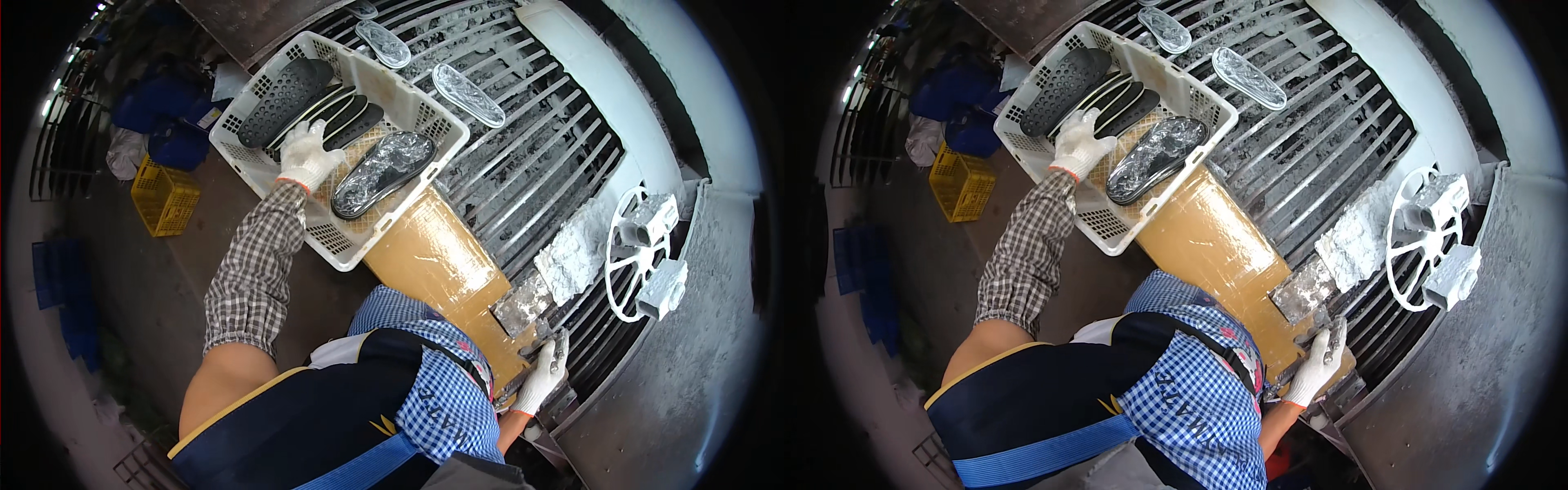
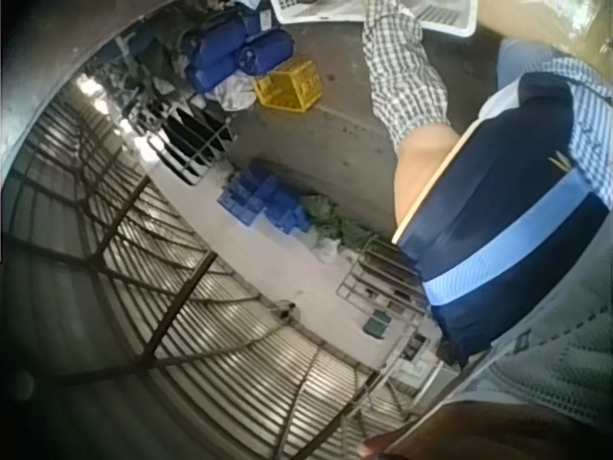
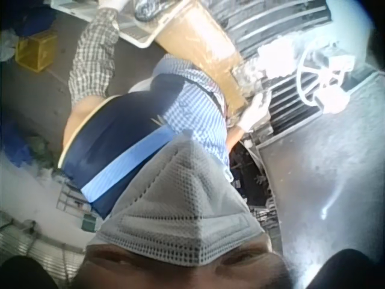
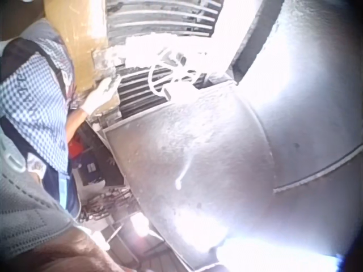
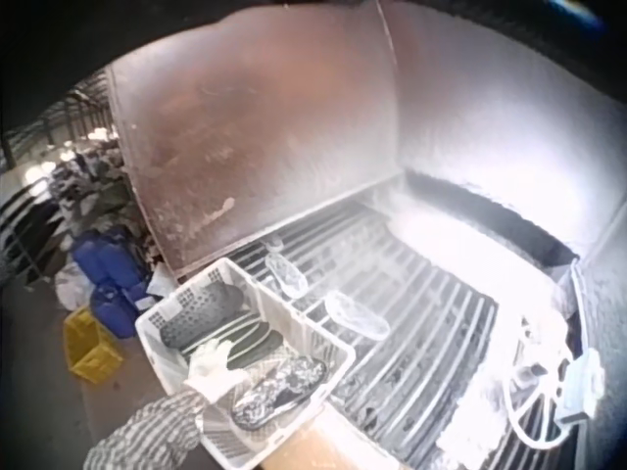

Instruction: The person sprays a white coating onto various plastic objects, including a wheel-like part and a shoe sole, using a spray gun. The person picks up each item from a white basket, sprays it thoroughly, and places it on a metal grate to dry.

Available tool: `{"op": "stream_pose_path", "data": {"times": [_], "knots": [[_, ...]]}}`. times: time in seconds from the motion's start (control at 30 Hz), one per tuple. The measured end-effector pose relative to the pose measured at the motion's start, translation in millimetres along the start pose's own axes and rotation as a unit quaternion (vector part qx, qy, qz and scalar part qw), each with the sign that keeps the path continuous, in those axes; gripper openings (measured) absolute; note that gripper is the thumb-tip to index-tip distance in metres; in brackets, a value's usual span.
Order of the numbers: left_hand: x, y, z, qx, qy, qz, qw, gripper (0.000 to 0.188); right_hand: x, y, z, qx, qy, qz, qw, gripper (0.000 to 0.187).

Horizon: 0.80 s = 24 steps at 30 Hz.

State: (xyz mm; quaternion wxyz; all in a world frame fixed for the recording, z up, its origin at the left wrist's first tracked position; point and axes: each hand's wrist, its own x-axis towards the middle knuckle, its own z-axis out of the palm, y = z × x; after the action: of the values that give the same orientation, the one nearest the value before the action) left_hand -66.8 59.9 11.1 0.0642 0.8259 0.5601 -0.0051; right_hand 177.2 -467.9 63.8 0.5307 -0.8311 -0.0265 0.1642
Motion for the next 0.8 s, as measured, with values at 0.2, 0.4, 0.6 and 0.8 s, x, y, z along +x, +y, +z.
{"op": "stream_pose_path", "data": {"times": [0.2, 0.4, 0.6, 0.8], "knots": [[26, 0, 1, 0.052, -0.027, 0.007, 0.998, 0.108, -1, -1, 8, 0.009, 0.005, 0.006, 1.000, 0.055], [51, 22, 24, 0.154, 0.018, 0.038, 0.987, 0.122, -3, -3, 10, 0.005, -0.015, 0.032, 0.999, 0.055], [58, 26, 43, 0.187, 0.066, 0.036, 0.979, 0.106, -4, -5, 22, 0.001, 0.005, 0.000, 1.000, 0.055], [55, 24, 31, 0.185, 0.063, 0.045, 0.980, 0.095, -6, -6, 16, 0.025, -0.022, 0.050, 0.998, 0.055]]}}
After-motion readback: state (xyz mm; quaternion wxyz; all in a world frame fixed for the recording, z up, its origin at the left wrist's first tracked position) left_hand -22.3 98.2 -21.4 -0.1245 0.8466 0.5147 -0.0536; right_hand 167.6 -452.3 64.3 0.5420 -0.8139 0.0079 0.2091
